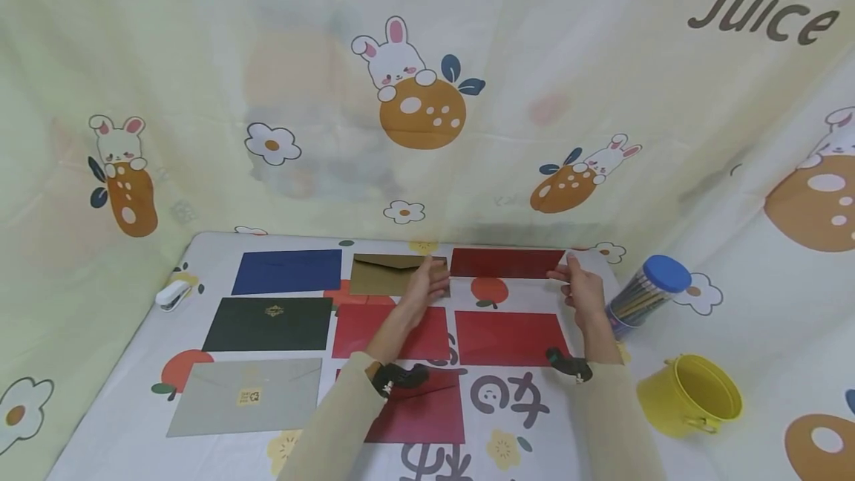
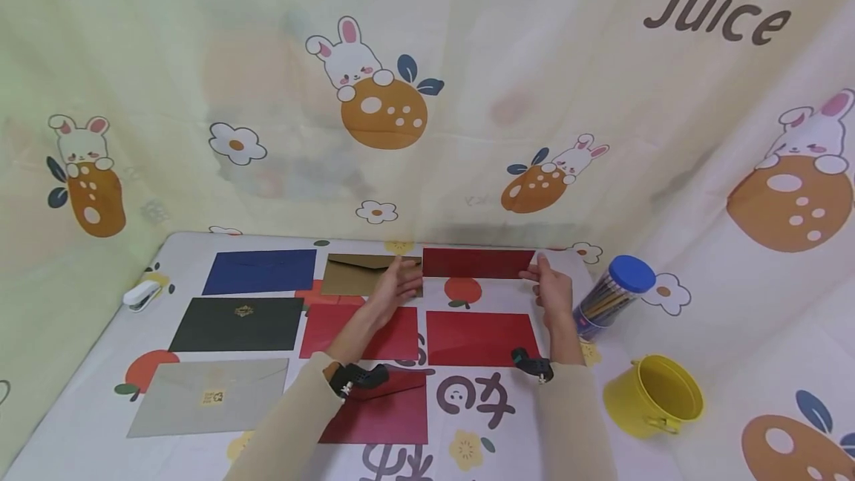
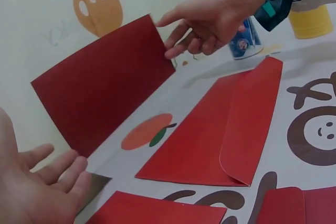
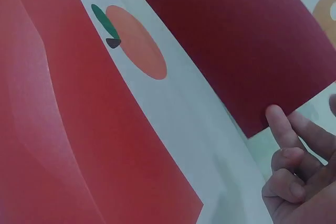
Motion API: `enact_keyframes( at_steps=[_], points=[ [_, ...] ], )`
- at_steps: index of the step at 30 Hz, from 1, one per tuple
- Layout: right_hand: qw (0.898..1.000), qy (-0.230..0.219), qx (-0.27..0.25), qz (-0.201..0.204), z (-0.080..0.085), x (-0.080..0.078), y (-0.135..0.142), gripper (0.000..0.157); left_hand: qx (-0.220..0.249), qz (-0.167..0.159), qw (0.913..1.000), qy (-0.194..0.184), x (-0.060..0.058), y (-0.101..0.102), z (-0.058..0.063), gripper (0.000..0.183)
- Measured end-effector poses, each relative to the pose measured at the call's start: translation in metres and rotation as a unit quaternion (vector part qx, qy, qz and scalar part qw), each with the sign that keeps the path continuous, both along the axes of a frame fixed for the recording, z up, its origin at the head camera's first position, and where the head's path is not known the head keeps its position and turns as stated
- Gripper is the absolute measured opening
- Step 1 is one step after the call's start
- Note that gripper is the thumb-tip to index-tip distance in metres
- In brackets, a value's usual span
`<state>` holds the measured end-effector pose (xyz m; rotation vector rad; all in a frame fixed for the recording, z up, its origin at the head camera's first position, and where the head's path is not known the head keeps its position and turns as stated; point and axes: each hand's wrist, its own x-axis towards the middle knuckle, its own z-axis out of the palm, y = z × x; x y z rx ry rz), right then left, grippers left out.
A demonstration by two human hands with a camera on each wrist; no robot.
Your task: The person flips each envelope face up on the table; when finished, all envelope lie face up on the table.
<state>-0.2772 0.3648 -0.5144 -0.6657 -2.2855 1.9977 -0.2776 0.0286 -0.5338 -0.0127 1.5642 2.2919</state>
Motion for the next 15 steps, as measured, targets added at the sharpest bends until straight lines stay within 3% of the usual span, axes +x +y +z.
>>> enact_keyframes(
  at_steps=[11, 15],
  points=[
    [0.996, 0.016, -0.025, 0.083, -0.0024, 0.0059, 0.005, 0.054, -0.018, -0.011, 0.9996, 0.017, -0.005, -0.004, 0.0019, 0.061],
    [0.994, 0.034, 0.041, 0.096, -0.005, 0.0054, 0.0031, 0.051, -0.046, -0.027, 0.998, 0.035, -0.0051, -0.0013, 0.0003, 0.062]
  ],
)
